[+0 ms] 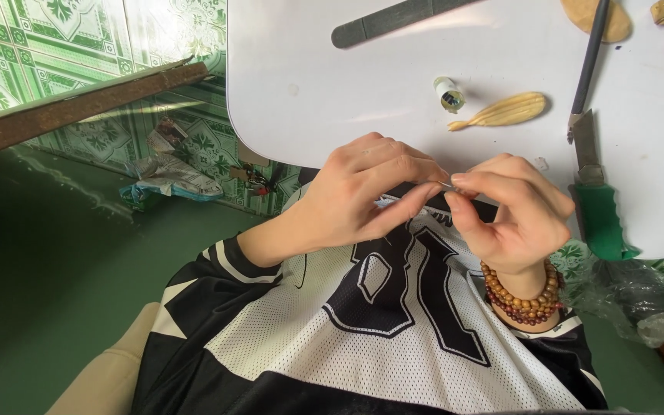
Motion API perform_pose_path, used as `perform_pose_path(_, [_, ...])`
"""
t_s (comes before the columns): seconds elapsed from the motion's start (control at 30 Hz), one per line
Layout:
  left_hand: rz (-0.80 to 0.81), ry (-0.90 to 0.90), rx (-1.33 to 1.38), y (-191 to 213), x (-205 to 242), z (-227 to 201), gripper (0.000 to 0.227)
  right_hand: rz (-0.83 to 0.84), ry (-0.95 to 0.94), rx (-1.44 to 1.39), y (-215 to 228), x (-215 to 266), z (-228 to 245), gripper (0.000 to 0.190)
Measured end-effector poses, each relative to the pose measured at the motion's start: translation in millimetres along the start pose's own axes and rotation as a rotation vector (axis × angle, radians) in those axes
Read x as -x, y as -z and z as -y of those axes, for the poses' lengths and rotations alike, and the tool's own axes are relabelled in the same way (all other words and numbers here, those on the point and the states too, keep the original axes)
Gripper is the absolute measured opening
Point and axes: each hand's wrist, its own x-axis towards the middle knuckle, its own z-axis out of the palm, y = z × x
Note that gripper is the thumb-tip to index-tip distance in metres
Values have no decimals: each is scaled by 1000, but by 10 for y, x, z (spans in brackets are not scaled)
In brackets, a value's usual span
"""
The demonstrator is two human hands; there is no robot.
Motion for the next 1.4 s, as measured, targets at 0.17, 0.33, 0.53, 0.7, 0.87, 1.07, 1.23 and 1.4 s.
perform_pose_path(0.17, [3, 25, 20, 3, -14, 29, 11, 41, -117, -59, 4, -61, 83, 15])
perform_pose_path(0.33, [13, 91, 63, 7, -6, 50, 11, 99, -386, -94, 51, -34, 107, 12])
perform_pose_path(0.53, [-39, 83, 57, 21, -29, 89, 9, -5, -527, -264, 14, -14, 55, 12])
perform_pose_path(0.7, [-69, 99, 9, 42, -56, 211, 9, -140, -702, -427, -24, 47, -47, 14])
perform_pose_path(0.87, [33, 139, -91, 96, -140, 386, 37, -130, -744, -424, -27, -26, -68, 18])
perform_pose_path(1.07, [61, 62, -152, 16, -257, 503, 26, -100, -730, -277, -16, -166, -7, 14])
perform_pose_path(1.23, [-20, -40, -215, -86, -228, 518, 18, -32, -690, -163, 34, -233, 99, 11])
perform_pose_path(1.4, [-61, -92, -267, -181, -177, 568, 13, 16, -712, 9, 76, -210, 117, 8])
